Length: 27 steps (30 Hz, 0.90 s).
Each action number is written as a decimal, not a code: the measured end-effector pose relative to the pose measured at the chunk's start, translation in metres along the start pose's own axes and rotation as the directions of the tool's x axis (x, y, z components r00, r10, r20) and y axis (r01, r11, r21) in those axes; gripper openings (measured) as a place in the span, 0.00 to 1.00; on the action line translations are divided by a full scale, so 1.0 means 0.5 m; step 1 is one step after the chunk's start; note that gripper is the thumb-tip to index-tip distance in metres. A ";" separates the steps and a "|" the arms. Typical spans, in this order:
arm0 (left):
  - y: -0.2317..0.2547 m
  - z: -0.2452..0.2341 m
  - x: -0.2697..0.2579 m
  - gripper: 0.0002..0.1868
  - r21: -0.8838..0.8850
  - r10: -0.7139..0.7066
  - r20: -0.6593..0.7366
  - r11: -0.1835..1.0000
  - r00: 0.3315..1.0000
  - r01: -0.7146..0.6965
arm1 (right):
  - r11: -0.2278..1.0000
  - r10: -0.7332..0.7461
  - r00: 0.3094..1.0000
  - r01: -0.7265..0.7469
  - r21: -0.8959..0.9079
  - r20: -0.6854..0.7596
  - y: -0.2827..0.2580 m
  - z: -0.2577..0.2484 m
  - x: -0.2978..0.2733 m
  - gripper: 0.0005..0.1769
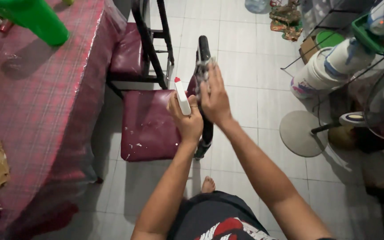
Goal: The recorder is cleaning dining chairs using a spray bottle and a cloth.
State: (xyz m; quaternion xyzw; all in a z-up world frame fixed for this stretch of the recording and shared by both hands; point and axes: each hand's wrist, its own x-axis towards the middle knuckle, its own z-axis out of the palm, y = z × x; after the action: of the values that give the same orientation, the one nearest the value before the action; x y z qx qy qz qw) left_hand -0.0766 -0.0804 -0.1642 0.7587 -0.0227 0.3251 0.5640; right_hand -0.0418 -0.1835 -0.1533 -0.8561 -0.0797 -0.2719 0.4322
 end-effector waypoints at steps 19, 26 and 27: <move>0.043 -0.019 -0.086 0.20 -0.059 -0.083 0.103 0.994 0.991 0.089 | 0.975 -0.003 1.000 -0.001 0.221 0.015 -0.010 -0.008 -0.253 0.38; -0.003 0.047 -0.069 0.19 -0.038 -0.117 -0.046 0.993 0.992 0.116 | 0.876 0.060 0.987 -0.123 0.467 0.149 0.044 -0.008 -0.107 0.36; -0.003 0.048 -0.073 0.19 0.000 -0.094 -0.072 0.996 0.993 0.095 | 0.834 0.106 0.980 -0.181 0.521 0.170 0.047 -0.005 -0.093 0.37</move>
State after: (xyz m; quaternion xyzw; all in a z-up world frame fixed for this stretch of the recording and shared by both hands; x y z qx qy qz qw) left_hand -0.0936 -0.1127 -0.1880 0.7477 0.0342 0.3253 0.5779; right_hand -0.0730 -0.1955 -0.1934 -0.7220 -0.1165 -0.1476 0.6658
